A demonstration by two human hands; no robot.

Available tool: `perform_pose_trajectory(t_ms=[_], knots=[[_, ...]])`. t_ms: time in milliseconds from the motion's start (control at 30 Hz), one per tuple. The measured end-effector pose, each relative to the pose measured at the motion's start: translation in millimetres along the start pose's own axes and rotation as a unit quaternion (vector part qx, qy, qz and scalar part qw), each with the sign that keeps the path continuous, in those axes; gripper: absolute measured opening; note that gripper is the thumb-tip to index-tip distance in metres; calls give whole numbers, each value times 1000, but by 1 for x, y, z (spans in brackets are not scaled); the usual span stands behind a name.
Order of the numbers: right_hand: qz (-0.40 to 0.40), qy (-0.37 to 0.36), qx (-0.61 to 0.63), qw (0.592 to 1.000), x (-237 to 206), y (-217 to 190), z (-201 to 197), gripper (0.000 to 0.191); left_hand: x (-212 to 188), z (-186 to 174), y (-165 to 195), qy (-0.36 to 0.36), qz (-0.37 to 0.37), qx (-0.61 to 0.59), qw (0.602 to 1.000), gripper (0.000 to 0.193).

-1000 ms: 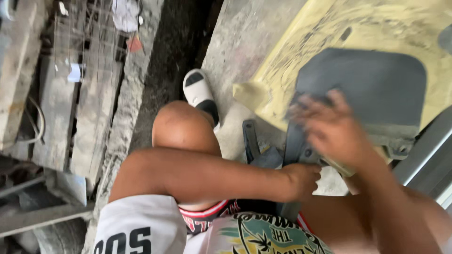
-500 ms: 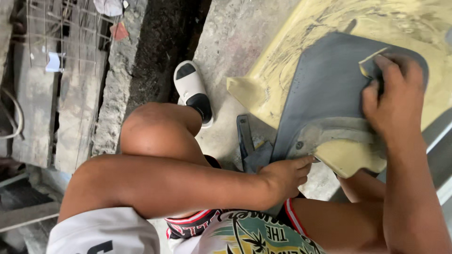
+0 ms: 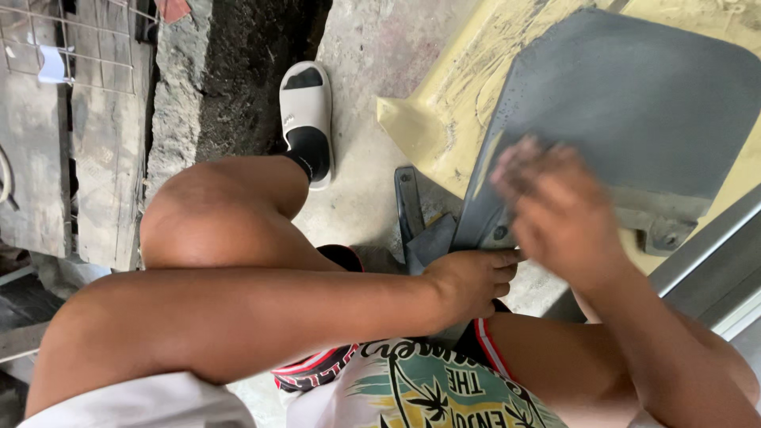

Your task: The person sits on the floor with a gray vehicle body panel resting on a yellow plastic chair and sands its surface by hand using sandpaper. They rub the sandpaper across different areas of the panel, reposition the panel and turn it to reach other sections, and press on the surface with their hands.

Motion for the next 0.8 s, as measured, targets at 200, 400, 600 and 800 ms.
perform_pose_trajectory(t_ms=[200, 400, 600, 800], knots=[[154, 11, -28, 988, -17, 56, -29, 39, -7, -4, 5, -4, -22, 52, 998, 59], [165, 42, -142, 975, -32, 79, -39, 33, 0, 3, 9, 2, -33, 97, 995, 69], [255, 28, 232, 938, -1, 35, -11, 30, 43, 35, 0, 97, -56, 93, 989, 40], [47, 12, -23, 999, -7, 53, 12, 29, 76, 71, -15, 180, -21, 100, 978, 27]])
Point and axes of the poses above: each hand's wrist, its own x-axis towards the middle knuckle, its own z-axis out of the palm, y = z × x, the point moved 2 cm from there along x, towards the middle knuckle, and after that the axes turned 3 degrees about z, right-handed, at the moved point
